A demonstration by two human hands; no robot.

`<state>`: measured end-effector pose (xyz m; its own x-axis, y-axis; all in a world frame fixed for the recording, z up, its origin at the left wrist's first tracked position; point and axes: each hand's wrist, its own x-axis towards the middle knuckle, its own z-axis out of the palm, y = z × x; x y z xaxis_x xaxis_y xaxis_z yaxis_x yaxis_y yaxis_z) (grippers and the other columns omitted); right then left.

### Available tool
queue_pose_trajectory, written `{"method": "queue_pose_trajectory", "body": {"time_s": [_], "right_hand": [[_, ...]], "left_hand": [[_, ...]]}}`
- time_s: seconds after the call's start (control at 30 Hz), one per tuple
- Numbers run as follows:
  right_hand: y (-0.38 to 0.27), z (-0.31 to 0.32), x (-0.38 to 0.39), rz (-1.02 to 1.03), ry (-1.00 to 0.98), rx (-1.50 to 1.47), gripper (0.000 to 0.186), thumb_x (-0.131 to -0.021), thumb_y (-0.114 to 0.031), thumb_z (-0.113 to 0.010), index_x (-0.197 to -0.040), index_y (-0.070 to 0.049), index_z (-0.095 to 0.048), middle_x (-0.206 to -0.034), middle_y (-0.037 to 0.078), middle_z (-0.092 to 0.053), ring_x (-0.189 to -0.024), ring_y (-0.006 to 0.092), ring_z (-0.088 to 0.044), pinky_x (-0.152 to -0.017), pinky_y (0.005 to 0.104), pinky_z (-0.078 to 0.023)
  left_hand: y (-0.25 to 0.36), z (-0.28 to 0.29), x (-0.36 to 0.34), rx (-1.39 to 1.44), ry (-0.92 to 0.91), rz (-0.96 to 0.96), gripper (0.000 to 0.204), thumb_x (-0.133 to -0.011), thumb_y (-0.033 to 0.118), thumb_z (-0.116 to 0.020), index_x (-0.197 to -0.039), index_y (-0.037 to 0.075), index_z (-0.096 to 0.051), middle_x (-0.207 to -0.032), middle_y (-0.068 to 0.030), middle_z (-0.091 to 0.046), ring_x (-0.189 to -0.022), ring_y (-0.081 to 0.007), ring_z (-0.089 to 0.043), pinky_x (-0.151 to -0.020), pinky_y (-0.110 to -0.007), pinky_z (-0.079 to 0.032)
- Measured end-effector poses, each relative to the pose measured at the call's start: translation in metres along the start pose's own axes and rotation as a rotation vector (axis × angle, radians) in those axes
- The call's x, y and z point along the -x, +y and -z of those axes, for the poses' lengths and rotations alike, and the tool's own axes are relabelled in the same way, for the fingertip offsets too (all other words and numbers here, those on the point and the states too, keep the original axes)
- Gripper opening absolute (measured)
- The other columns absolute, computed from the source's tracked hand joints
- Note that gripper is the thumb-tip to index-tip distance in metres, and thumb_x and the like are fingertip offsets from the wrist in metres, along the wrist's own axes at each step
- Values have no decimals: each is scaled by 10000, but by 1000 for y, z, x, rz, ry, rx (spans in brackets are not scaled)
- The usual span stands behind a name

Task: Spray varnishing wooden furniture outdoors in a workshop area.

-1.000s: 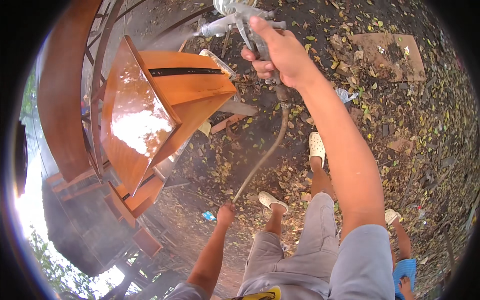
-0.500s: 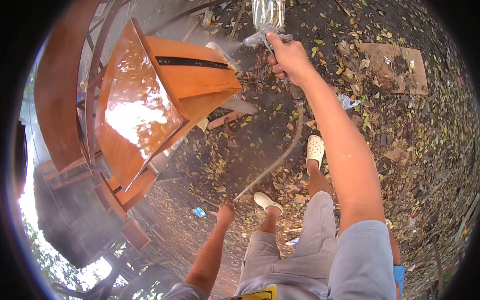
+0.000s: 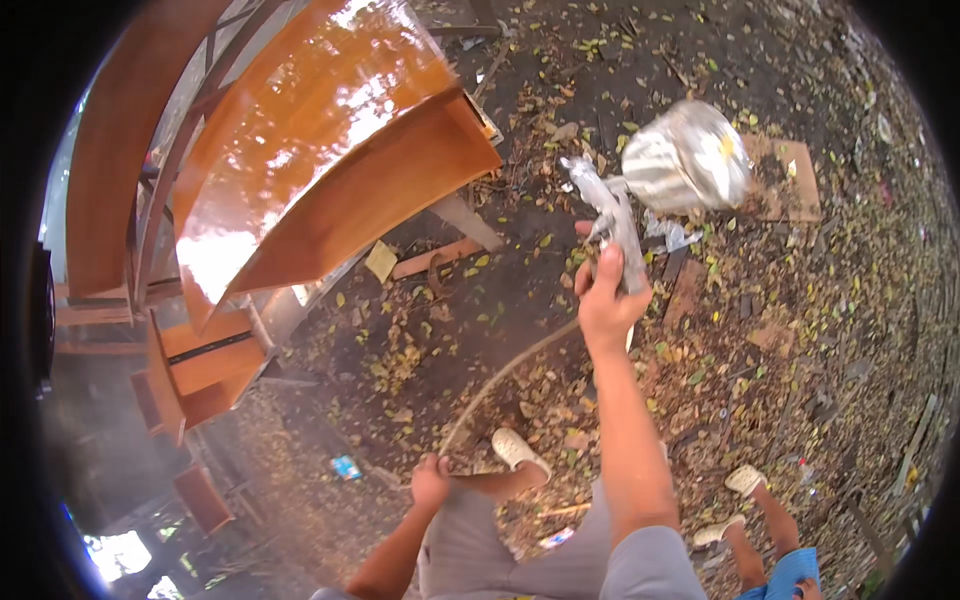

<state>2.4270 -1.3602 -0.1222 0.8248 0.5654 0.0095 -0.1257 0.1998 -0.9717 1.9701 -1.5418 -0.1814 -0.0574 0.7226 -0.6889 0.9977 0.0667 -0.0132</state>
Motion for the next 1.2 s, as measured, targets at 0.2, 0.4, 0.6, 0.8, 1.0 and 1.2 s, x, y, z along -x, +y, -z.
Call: {"method": "queue_pose_trajectory", "body": {"time_s": [0.2,0.4,0.6,0.8,1.0,1.2], "right_hand": [[40,-28,37,300,14,-149,557,-1024,-451,-478,-1200,77,-510,-1041,154,-672,-512,95,-528,-437,235,-396],[123,-52,72,587,116,-8,381,-1051,-309,-466,-1166,51,-513,-1069,159,-655,-514,110,-503,-450,234,-384],[188,-70,81,774,154,-257,288,-1029,-206,-512,-1092,68,-578,-958,91,-680,-516,53,-461,-470,232,-362],[231,-94,77,703,198,-336,196,-1007,-150,-570,-1030,44,-587,-813,12,-597,-621,48,-486,-550,209,-379],[246,-133,117,773,-27,-297,234,-950,-221,-668,-968,2,-600,-757,24,-585,-638,113,-521,-589,263,-433],[244,-184,165,1020,-235,-195,253,-970,-255,-638,-943,-7,-597,-715,-5,-571,-604,56,-484,-536,235,-381]], "left_hand": [[-58,-36,-102,199,351,-66,301,-966,275,-574,-1082,-2,-590,-976,-252,-640,-925,-465,-616,-775,-521,-501],[-54,-71,-200,407,428,-294,406,-935,300,-639,-1157,-38,-599,-1032,-275,-656,-940,-450,-639,-803,-494,-514],[-57,-83,-242,529,450,-368,334,-925,286,-656,-1102,5,-616,-857,-215,-663,-810,-371,-645,-741,-409,-494],[-72,-95,-237,561,514,-419,461,-917,292,-665,-1226,-35,-566,-971,-283,-675,-950,-431,-657,-814,-457,-505],[-96,-79,-197,596,500,-289,470,-922,295,-660,-1235,-41,-560,-1000,-287,-672,-978,-440,-649,-845,-464,-496],[-132,-86,-191,678,506,-181,471,-932,251,-652,-1263,-66,-545,-1113,-274,-663,-1065,-380,-644,-926,-409,-476]]}}
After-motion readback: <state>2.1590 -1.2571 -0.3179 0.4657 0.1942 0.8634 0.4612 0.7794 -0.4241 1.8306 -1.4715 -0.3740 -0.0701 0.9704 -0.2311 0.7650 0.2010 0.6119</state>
